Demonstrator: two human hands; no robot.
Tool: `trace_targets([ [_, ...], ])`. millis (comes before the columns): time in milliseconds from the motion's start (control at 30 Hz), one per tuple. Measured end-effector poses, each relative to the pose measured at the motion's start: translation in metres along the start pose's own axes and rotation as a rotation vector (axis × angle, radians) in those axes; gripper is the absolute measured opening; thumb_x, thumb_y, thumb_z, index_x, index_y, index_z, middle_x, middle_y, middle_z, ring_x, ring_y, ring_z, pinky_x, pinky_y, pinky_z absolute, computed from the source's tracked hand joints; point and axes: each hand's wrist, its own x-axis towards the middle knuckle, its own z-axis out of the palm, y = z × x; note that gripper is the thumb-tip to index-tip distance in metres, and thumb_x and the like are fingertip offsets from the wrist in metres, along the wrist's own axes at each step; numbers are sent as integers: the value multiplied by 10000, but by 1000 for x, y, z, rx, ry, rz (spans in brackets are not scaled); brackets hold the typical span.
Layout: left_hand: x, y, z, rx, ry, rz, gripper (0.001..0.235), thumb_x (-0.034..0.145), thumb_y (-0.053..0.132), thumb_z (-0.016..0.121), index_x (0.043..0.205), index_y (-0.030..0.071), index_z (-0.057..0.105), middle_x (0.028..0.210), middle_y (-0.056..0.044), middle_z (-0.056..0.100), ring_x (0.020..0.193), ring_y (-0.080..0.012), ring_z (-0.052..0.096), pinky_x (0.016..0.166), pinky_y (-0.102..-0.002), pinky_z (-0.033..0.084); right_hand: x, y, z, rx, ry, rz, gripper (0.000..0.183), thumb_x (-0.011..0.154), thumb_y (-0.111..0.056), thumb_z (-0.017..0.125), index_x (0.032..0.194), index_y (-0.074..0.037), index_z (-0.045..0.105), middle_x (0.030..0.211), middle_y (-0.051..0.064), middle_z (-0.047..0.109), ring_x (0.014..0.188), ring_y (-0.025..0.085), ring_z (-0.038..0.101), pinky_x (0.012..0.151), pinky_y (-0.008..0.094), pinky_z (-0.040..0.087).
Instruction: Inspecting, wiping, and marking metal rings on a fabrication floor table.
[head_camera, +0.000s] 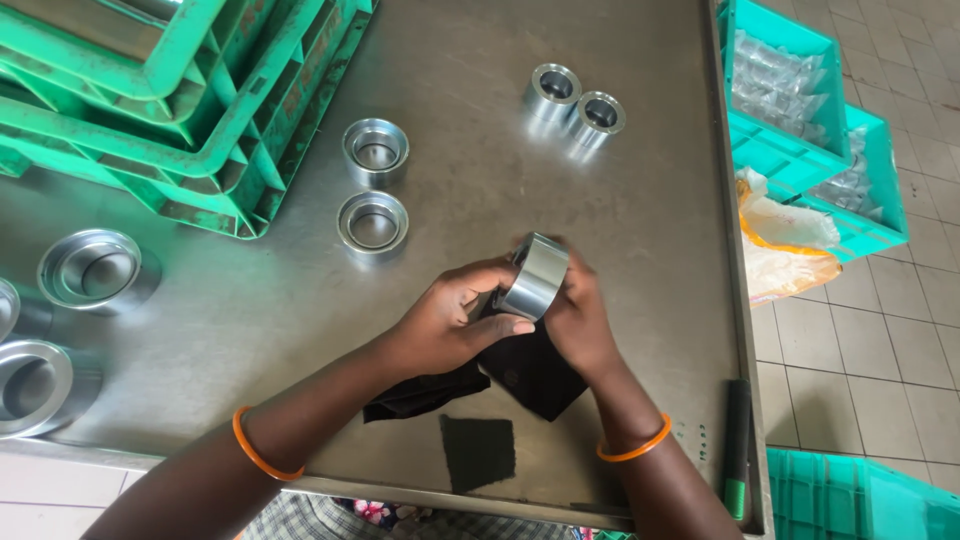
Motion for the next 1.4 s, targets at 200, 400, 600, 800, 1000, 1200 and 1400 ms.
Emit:
trace_targets([
  [200, 3, 0, 0, 23, 12, -48, 284, 938, 69, 749, 1194, 13, 641, 1223, -65, 655, 1170, -118, 604, 1036, -301, 477, 0, -11, 0, -9, -33, 46, 460, 878, 121, 562, 1317, -9, 610, 1187, 94, 667, 1086, 180, 674, 932, 317, 558],
  [400, 2, -2, 2, 163, 7, 95, 333, 921, 89, 775, 1206, 15, 619, 1202, -61, 654, 1130, -132, 623, 1006, -314, 504, 1, -3, 0, 144, -77, 118, 380, 923, 79, 663, 1293, 6, 613, 1148, 72, 677, 1048, 185, 684, 915, 316, 553],
  [600, 2, -4, -1, 110, 4, -6, 342, 919, 98, 767, 1216, 24, 615, 1180, -62, 667, 1122, -135, 628, 998, -314, 498, 3, -2, 1, -78, -6, 55, 474, 890, 111, 591, 1345, -18, 615, 1127, 79, 690, 1029, 172, 697, 910, 307, 565],
  [800, 5, -11, -7, 162, 14, 51, 342, 928, 125, 784, 1213, 3, 641, 1184, -58, 697, 1129, -134, 639, 1002, -313, 509, 0, -4, 4, 107, -58, 127, 560, 853, 130, 589, 1388, -34, 583, 1253, 117, 664, 1117, 237, 681, 946, 344, 559],
  [1000, 13, -23, -27, -529, 222, -273, 312, 963, 216, 650, 1213, 29, 638, 1093, -38, 686, 950, -136, 643, 922, -334, 526, 1, -7, 9, 319, -31, 297, 435, 989, -44, 619, 1419, -12, 566, 1155, 148, 646, 965, 242, 702, 814, 369, 603],
  [1200, 13, -27, -41, -723, 363, -424, 377, 1042, 354, 484, 1103, 25, 657, 890, 5, 582, 850, -130, 613, 872, -319, 519, 2, -18, 12, 872, -147, 574, 608, 1010, -233, 626, 1524, 9, 410, 1097, 125, 654, 856, 185, 708, 758, 358, 638],
  [1400, 12, -21, -37, -757, 272, -275, 373, 1100, 347, 474, 1094, 22, 659, 885, -1, 601, 865, -158, 614, 876, -359, 513, -9, -11, 23, 893, -89, 443, 680, 1020, -264, 641, 1575, 17, 367, 1160, 122, 643, 891, 190, 698, 769, 344, 627],
])
